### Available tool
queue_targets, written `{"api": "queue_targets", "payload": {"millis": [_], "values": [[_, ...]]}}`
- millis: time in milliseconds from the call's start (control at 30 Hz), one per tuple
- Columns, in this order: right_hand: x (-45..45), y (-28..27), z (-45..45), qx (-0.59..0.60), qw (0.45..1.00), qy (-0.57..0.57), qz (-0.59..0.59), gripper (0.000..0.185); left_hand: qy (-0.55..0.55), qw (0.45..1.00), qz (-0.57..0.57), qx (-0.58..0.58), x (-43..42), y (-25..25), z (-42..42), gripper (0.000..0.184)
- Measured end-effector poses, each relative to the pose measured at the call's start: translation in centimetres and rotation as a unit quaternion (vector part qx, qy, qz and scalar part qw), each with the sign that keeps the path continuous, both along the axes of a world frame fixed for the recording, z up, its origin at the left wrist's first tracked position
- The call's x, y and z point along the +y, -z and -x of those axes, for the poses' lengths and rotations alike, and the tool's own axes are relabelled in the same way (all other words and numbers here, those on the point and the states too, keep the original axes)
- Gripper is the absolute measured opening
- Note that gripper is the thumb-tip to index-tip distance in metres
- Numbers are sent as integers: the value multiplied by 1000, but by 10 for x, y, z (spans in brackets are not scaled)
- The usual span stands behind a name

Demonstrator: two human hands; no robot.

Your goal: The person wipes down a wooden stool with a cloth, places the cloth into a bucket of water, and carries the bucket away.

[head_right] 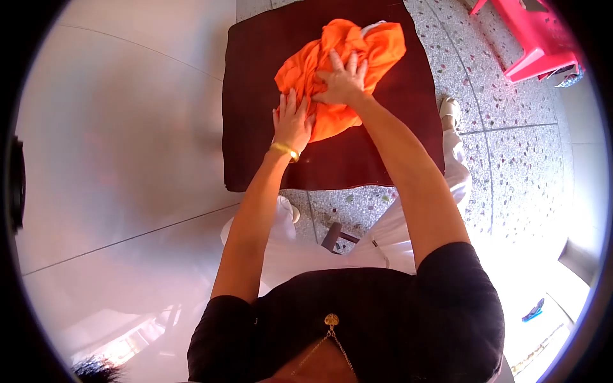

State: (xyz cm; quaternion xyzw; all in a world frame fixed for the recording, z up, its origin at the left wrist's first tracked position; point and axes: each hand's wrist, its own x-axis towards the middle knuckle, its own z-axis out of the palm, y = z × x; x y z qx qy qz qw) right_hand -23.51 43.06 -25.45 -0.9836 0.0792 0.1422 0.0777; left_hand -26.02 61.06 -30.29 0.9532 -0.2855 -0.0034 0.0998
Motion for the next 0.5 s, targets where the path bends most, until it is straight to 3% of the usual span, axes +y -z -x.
{"api": "queue_targets", "payload": {"millis": [33,133,233,333,433,500], "values": [[10,4,9,-32,999,-38,-3,59,27,998,18,-45,10,2,2,46],[51,37,43,-147,968,-190,-72,38,19,993,91,-70,53,-3,40,28],[85,43,93,-154,928,-284,-187,33,-25,986,147,-69,85,-11,99,17],[90,43,141,-145,901,-298,-280,36,-36,977,206,45,107,-26,142,15],[69,4,182,-12,922,-183,-342,34,-10,936,292,199,105,-63,158,21],[49,-20,187,28,885,-104,-452,41,-44,905,337,256,100,-76,149,22]]}}
